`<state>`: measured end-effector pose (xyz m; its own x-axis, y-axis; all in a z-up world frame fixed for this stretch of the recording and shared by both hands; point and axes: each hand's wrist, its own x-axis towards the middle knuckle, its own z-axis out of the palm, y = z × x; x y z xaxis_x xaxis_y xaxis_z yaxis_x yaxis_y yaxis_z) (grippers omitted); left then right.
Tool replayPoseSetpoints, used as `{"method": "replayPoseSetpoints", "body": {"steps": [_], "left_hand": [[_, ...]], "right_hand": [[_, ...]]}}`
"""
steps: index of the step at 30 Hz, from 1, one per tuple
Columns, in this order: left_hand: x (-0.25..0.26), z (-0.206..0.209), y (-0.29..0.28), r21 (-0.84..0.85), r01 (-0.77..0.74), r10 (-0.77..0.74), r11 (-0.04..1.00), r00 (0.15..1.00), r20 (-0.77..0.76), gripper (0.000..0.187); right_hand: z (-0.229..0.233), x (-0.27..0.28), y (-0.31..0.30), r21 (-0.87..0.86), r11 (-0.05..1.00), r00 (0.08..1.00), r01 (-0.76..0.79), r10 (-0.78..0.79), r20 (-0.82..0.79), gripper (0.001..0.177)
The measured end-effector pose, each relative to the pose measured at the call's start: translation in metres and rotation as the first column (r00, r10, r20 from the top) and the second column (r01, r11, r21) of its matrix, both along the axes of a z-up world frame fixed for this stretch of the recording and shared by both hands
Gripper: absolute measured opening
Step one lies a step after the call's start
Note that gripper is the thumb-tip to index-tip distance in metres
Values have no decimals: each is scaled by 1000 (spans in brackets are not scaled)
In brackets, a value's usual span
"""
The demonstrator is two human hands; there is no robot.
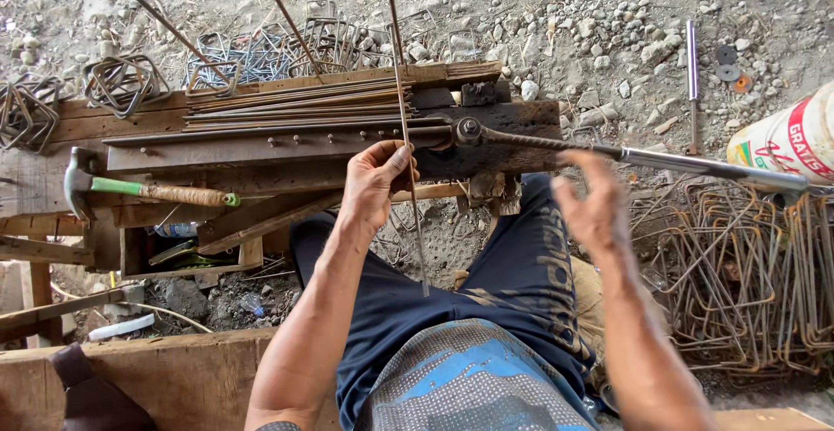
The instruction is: The person sits on the ground and uses a manual bending machine to shape metal rods. They insert the rods into the machine, turn the crank to bend them, and then remove the finished pieces.
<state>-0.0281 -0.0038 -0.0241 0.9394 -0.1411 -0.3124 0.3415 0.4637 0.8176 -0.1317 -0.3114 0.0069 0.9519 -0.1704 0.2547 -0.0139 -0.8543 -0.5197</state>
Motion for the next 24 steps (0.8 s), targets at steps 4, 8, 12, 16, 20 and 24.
{"method": "replayPoseSetpoints", "body": {"steps": [4,8,12,16,20,24], "left_hand": [[-11,-4,-24,36,-13,11,999,999,35,22],[-29,-3,-53,106,-7,-5,994,994,108,24],[-49,17,-61,87,132,-140,987,985,100,26],[-58,-5,-50,192,202,-218,960,974,66,27],[-61,-18,-48,233,242,-251,942,968,10,22],[-65,-9,-49,229,293,-296,928,955,-20,23]], "right_hand": [[40,-24,89,704,710,917,1,281,-285,33],[-10,-39,129,935,73,887,347,299,-353,29],[12,-51,88,873,239,880,426,114,-461,28],[1,-85,14,634,740,967,223,-250,-48,26],[-25,-98,-26,305,880,926,363,-304,-225,26],[-46,-89,-34,133,897,850,422,-341,-401,20]]}}
